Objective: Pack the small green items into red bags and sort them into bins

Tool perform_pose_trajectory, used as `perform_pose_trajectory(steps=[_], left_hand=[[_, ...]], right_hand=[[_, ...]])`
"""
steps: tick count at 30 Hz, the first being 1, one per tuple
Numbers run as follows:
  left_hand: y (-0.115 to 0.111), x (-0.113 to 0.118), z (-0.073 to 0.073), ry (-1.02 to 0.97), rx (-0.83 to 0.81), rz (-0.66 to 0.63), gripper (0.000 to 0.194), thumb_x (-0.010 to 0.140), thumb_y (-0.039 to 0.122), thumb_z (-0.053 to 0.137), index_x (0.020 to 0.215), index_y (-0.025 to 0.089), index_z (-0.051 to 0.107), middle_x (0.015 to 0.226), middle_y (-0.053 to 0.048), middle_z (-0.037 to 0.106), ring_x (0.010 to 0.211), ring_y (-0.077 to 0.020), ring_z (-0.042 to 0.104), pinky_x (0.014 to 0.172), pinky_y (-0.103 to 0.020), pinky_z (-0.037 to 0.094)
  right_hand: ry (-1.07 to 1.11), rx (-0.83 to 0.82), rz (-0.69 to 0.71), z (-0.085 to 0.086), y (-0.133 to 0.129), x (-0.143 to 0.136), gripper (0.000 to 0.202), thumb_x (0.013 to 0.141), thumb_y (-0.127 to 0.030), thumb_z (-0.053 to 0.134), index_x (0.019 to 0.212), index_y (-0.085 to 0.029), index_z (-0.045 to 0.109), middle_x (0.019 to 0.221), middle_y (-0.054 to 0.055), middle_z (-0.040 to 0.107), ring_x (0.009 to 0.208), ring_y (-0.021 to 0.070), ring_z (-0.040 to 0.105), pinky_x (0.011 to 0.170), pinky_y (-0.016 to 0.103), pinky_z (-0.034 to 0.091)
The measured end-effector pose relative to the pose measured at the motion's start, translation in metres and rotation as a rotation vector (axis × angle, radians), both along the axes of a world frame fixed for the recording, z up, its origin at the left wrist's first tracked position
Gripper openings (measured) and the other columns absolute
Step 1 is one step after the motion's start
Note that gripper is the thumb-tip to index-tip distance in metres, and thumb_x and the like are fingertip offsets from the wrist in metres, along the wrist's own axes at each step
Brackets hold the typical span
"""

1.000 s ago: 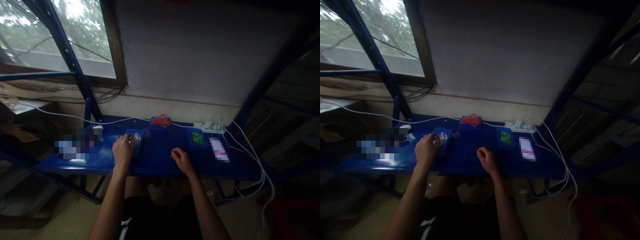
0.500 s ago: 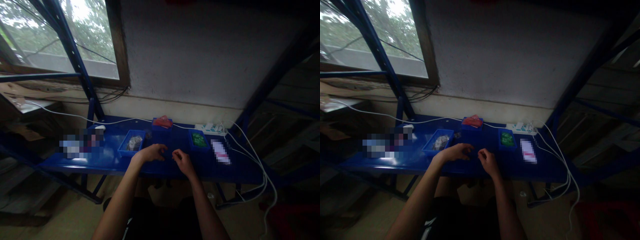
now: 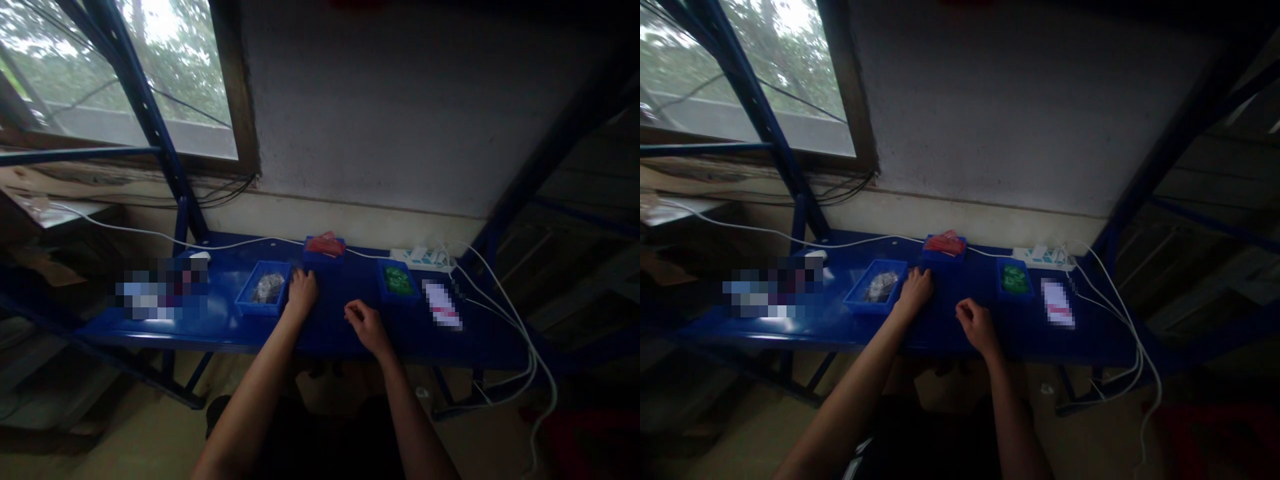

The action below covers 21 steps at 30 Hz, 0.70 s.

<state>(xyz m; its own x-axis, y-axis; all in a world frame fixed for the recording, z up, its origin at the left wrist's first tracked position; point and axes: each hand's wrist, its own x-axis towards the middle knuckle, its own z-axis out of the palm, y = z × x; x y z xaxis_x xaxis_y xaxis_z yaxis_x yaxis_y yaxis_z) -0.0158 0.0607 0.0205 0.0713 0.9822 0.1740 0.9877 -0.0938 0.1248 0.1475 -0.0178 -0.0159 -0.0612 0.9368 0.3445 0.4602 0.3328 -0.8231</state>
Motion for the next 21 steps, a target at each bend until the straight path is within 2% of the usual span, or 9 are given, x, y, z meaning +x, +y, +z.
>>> perform_pose_trajectory(steps=[5,10,14,18,21], left_hand=[[-0.005,0.007,-0.003,0.012,-0.011,-0.054,0.035,0.089,0.01,0.032,0.108,0.005,0.061,0.111,-0.025,0.059,0.107,-0.0336,0.055,0.081,-0.041,0.049],[-0.016,0.014,-0.007,0.041,0.016,-0.296,0.03,0.088,0.01,0.036,0.102,0.011,0.063,0.104,-0.018,0.061,0.101,-0.0281,0.056,0.081,-0.037,0.048],[-0.024,0.016,-0.017,-0.056,0.05,-0.455,0.024,0.089,0.015,0.042,0.098,0.013,0.064,0.1,-0.015,0.06,0.099,-0.026,0.055,0.088,-0.037,0.044],[-0.024,0.016,-0.025,-0.146,0.082,-0.346,0.025,0.089,0.022,0.045,0.107,0.016,0.061,0.116,-0.016,0.055,0.111,-0.0286,0.05,0.09,-0.039,0.042],[-0.022,0.016,-0.028,-0.167,0.057,-0.333,0.027,0.089,0.024,0.045,0.11,0.016,0.06,0.111,-0.014,0.059,0.106,-0.0274,0.053,0.089,-0.039,0.042]], right_hand=[[0.0,-0.002,-0.008,0.0,0.0,0.0,0.019,0.084,-0.036,0.049,0.078,-0.021,0.059,0.067,0.002,0.066,0.062,0.0167,0.063,0.06,0.026,0.046],[0.057,0.005,-0.033,-0.003,0.003,0.002,0.018,0.084,-0.036,0.049,0.079,-0.021,0.058,0.069,0.003,0.066,0.065,0.0177,0.064,0.061,0.027,0.048],[0.085,-0.006,-0.069,-0.007,0.011,0.004,0.017,0.084,-0.035,0.048,0.079,-0.021,0.058,0.07,0.003,0.066,0.066,0.018,0.064,0.061,0.028,0.05],[-0.04,-0.002,-0.051,-0.004,0.028,0.007,0.011,0.083,-0.026,0.048,0.081,-0.022,0.059,0.068,0.001,0.065,0.065,0.0174,0.063,0.064,0.029,0.05],[-0.22,0.045,-0.01,0.001,0.045,0.006,0.012,0.079,-0.016,0.051,0.082,-0.022,0.06,0.076,0.002,0.067,0.074,0.0182,0.064,0.071,0.03,0.049]])
